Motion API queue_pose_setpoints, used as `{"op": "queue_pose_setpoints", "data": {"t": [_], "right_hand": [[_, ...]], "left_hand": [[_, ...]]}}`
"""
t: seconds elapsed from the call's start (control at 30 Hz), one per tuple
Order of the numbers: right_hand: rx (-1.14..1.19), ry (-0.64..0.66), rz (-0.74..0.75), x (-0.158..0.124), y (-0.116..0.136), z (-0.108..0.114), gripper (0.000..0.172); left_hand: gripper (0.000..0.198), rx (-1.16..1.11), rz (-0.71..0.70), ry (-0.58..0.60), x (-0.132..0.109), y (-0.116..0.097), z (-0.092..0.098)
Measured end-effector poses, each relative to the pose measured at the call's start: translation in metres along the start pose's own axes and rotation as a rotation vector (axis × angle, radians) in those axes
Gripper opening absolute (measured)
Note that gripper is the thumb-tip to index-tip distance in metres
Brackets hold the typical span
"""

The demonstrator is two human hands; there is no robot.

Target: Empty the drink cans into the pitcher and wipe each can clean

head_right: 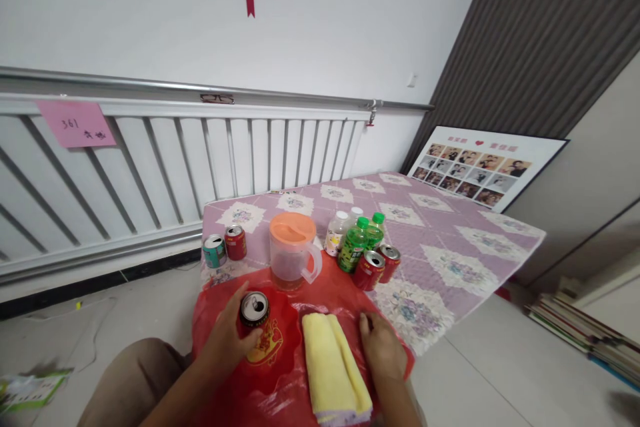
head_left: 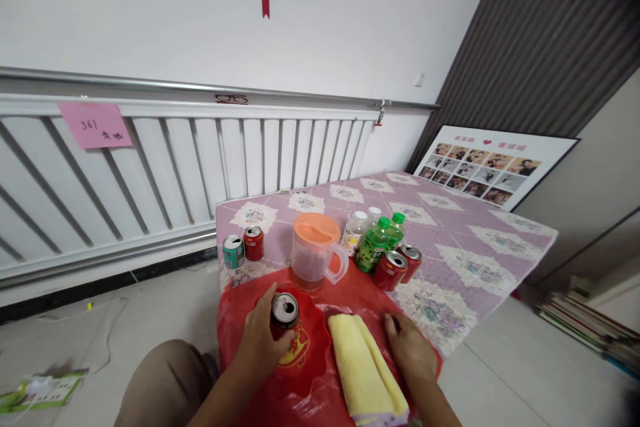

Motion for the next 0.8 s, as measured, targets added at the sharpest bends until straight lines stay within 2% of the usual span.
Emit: {"op": "queue_pose_setpoints", "data": {"t": [0.23, 0.4, 0.53, 0.67, 0.8], "right_hand": [[0.157, -0.018, 0.101, 0.004, -0.001, 0.006, 0.037], [0.309, -0.107, 0.147, 0.006, 0.007, 0.029, 0.033], [0.416, -0.181, 0.219, -0.012, 0.044, 0.043, 0.043], [0.509, -0.154, 0.327, -0.037, 0.098, 0.044, 0.041], [0.796, -0.177, 0.232, -0.035, 0.118, 0.047, 0.047]], "left_hand": [[0.081, -0.016, -0.045, -0.063, -0.002, 0.005, -0.003], [0.081, -0.017, -0.067, -0.088, -0.004, 0.007, -0.004], [0.082, -0.009, -0.075, -0.089, -0.004, 0.009, -0.005], [0.081, -0.002, -0.087, -0.097, -0.004, 0.009, -0.005], [0.078, 0.007, -0.098, -0.107, -0.004, 0.008, -0.005]]}}
Point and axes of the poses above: each hand's wrist, its own x-axis towards the middle knuckle, its own z-axis out of the back of the hand, y = z × x, the point moved 9 cm from there along x, towards the middle knuckle, and after that the axes turned 1 degree about -x, right-handed, at the moved point
